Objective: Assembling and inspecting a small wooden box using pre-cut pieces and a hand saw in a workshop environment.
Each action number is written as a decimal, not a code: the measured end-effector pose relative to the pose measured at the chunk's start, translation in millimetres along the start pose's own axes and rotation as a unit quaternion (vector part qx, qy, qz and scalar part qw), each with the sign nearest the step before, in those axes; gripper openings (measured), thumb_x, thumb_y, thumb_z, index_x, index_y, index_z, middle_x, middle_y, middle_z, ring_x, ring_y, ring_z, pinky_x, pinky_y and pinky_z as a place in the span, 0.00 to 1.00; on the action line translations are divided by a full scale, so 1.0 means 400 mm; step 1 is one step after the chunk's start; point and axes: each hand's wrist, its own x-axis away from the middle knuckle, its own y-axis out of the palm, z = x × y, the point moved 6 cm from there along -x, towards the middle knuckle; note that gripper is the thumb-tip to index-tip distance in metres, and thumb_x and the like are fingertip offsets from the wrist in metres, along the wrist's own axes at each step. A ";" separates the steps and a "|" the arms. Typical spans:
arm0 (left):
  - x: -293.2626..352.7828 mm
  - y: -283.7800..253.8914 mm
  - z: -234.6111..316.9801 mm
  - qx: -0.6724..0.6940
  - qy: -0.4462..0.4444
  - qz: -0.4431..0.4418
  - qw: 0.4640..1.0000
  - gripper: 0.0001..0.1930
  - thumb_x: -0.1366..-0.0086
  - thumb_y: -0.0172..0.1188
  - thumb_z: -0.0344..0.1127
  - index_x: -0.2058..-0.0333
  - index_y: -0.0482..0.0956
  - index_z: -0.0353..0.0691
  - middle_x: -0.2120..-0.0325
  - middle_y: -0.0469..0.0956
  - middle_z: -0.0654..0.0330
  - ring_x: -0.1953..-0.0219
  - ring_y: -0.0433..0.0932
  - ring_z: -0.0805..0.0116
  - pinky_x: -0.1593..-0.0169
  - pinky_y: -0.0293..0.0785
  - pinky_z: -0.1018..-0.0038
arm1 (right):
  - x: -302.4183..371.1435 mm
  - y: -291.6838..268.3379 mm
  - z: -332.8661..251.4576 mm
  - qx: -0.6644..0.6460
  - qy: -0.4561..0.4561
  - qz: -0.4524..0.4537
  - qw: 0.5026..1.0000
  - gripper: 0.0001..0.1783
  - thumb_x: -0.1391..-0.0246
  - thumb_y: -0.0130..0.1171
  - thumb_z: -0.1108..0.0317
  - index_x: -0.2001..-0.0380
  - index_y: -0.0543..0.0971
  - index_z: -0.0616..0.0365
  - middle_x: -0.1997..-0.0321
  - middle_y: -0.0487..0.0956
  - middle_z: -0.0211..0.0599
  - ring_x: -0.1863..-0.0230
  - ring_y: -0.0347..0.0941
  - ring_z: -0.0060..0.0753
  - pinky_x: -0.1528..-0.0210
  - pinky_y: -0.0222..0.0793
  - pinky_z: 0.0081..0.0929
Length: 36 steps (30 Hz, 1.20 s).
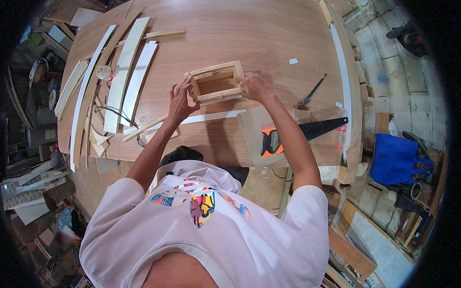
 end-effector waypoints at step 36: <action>-0.011 -0.025 0.006 0.090 -0.010 -0.012 0.996 0.40 0.56 0.70 0.32 0.44 0.58 0.42 0.35 0.57 0.57 0.32 0.54 0.55 0.31 0.56 0.65 | -0.001 -0.004 -0.013 0.000 0.010 0.004 1.000 0.23 0.65 0.70 0.70 0.61 0.74 0.53 0.64 0.77 0.44 0.55 0.74 0.48 0.53 0.70 0.41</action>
